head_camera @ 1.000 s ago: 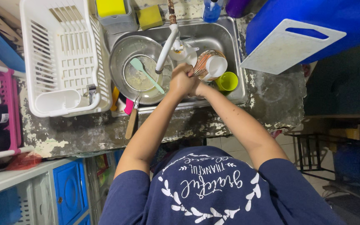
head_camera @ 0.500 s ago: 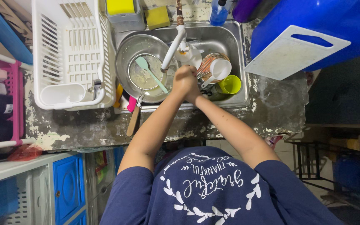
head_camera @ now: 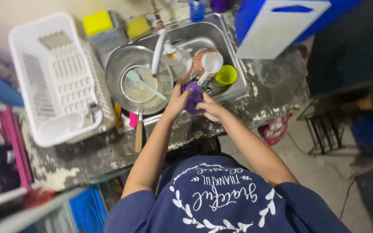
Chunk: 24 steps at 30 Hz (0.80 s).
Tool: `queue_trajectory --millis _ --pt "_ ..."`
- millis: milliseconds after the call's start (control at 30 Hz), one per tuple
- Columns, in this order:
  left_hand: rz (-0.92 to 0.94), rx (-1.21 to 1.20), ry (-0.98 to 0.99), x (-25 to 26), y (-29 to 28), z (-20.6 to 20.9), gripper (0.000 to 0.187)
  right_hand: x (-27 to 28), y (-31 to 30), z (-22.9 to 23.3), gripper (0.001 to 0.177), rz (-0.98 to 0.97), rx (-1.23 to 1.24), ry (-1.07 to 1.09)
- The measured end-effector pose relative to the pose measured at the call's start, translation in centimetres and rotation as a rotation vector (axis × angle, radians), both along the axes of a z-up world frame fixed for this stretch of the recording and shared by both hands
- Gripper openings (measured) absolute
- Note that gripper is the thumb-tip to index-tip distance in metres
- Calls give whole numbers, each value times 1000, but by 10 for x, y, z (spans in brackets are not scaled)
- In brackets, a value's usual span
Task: The person prepares cleaning supplies, uses a small container and tools at the sink, and then wipes down a dining table using a cloth.
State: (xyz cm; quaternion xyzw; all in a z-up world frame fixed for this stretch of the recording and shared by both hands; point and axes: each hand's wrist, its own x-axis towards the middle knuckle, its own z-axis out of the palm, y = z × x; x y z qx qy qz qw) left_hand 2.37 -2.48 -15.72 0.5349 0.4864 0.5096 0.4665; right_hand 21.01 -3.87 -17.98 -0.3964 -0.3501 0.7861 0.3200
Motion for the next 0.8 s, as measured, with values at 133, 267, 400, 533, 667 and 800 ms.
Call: queue_trajectory --millis 133,267,400,533,667,800 --pt "-325 -364 -41 9 -35 0 34 35 -67 5 41 -347 72 -109" --pt "-378 75 474 53 -73 32 32 72 -150 18 29 -574 666 -923" --pt "-685 168 476 115 -111 43 59 119 -249 44 30 -764 690 -1048" --pt "-1367 -224 169 199 -160 12 65 148 -362 64 25 -1034 335 -631" --pt "-1642 -295 355 281 -256 -1 63 180 -479 88 19 -1296 244 -424" --pt "-1932 -691 70 370 -371 -9 50 215 -605 92 18 -1578 312 -420"
